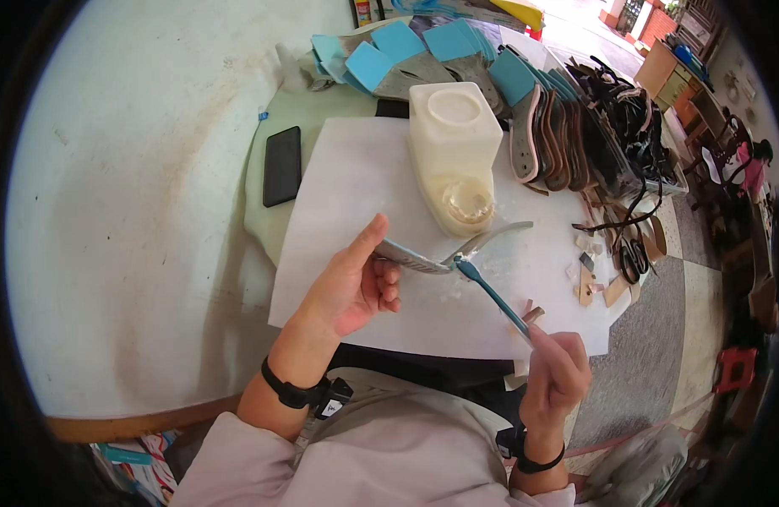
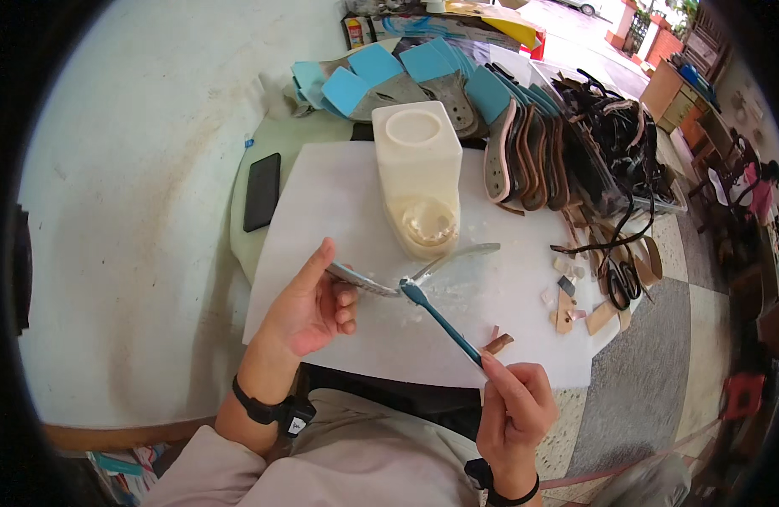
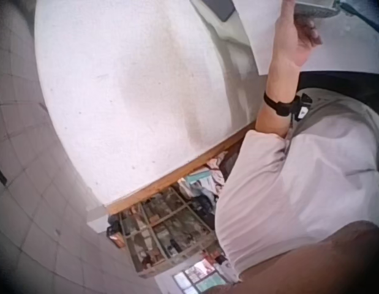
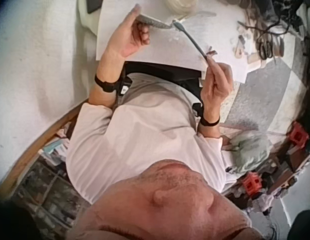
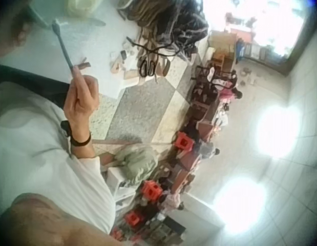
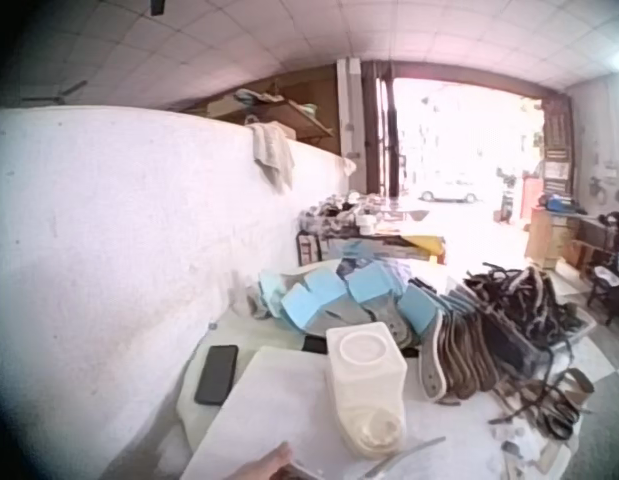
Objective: Applying adhesive to a shoe insole component using a brush and then attaching a small strip to the heel area.
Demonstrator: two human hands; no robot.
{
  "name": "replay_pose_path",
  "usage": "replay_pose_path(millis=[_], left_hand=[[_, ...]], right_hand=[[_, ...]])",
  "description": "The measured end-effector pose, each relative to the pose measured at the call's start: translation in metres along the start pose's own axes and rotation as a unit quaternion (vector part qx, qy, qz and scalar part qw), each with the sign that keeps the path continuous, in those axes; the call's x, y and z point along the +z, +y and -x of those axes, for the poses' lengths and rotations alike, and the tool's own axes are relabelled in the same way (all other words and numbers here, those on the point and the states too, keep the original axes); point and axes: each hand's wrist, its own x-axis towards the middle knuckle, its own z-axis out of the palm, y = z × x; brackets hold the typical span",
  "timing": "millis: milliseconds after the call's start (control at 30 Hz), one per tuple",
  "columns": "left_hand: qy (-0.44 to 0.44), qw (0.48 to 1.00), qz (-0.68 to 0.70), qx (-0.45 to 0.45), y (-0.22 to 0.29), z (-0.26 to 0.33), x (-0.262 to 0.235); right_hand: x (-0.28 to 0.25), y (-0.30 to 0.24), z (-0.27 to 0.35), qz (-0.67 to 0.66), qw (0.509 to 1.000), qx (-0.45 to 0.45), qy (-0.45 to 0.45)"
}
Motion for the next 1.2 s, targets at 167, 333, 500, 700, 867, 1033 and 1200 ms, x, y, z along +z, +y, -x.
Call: replay_pose_path(millis=[167, 333, 500, 700, 867, 1033, 1200], left_hand=[[0.002, 1.000, -0.004, 0.003, -0.001, 0.000, -0.002], [-0.003, 1.000, -0.005, 0.004, -0.001, -0.001, -0.004], [-0.022, 1.000, -0.008, 0.001, -0.001, -0.003, -0.006], [0.013, 1.000, -0.012, -0.002, 0.000, 0.001, -0.001], [0.017, 1.000, -0.017, 0.002, -0.001, 0.000, 0.000], [0.009, 1.000, -0.011, -0.002, 0.000, 0.000, -0.003], [-0.001, 1.000, -0.013, 0.004, 0.001, 0.000, -0.002]], right_hand=[[0.002, 0.007, -0.007, 0.025, 0.999, 0.020, 0.015], [0.004, 0.020, -0.014, 0.060, 0.998, -0.005, 0.032], [0.004, 0.029, -0.017, 0.077, 0.995, -0.004, 0.057], [0.000, 0.034, -0.023, 0.108, 0.991, 0.028, 0.079], [-0.001, 0.045, -0.023, 0.084, 0.990, 0.042, 0.101], [0.000, 0.048, -0.024, 0.103, 0.986, 0.047, 0.124], [0.001, 0.029, -0.023, 0.060, 0.994, 0.016, 0.091]])
